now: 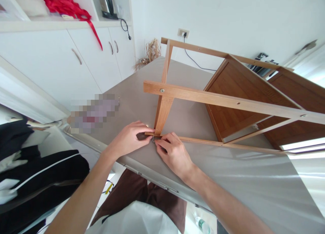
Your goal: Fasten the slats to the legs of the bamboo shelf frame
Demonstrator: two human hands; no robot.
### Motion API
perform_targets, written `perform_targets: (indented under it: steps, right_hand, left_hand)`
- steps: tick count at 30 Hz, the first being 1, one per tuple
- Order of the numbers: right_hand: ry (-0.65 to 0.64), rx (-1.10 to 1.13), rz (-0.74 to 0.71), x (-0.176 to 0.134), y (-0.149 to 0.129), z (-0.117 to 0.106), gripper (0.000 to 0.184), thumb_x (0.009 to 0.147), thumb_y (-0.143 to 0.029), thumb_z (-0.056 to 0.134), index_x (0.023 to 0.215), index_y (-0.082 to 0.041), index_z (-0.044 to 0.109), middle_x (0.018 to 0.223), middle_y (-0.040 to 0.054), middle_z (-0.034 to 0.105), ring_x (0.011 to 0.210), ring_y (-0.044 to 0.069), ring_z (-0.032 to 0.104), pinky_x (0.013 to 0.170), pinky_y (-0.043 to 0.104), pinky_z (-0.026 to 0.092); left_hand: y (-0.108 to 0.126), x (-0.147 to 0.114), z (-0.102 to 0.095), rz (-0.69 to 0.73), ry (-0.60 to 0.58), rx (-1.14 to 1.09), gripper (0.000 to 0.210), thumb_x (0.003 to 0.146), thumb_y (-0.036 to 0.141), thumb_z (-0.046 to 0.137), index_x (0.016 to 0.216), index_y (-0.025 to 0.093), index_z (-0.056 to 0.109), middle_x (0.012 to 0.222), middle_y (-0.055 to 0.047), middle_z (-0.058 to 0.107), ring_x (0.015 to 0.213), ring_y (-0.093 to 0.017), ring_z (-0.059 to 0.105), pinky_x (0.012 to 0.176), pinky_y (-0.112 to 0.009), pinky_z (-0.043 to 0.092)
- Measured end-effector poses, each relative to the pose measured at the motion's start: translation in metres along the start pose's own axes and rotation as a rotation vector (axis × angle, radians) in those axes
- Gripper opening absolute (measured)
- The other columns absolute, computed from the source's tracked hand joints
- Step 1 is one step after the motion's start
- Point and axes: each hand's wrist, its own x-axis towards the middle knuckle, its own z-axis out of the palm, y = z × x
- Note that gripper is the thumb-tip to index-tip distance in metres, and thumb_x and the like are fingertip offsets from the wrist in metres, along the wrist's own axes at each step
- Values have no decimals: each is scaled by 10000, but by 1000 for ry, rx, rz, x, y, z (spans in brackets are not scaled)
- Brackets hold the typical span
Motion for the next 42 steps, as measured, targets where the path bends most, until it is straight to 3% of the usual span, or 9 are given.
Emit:
perform_targets:
  steps: [22,34,42]
  right_hand:
    - [-11,-67,63,1,-5,-2,137,913,-161,609,903,-207,738,850,54,630,830,188,568,760,323,525]
    - [-143,5,-196,5,4,-22,155,965,-191,518,986,-208,671,893,50,641,862,172,570,824,312,505]
    - [76,42,-86,4,23,-34,83,947,-193,476,919,-212,552,768,14,584,718,156,546,698,291,468]
  left_hand:
    - [-3,1,1,4,-15,-12,160,879,213,632,998,237,736,901,-16,723,849,-167,631,800,-291,504]
    - [-1,1,-1,-8,-18,-3,157,843,208,653,981,230,724,923,-24,731,860,-173,657,791,-282,517]
    - [-5,-1,0,-133,-34,-78,173,817,333,689,955,240,640,919,-6,699,830,-171,646,758,-286,507]
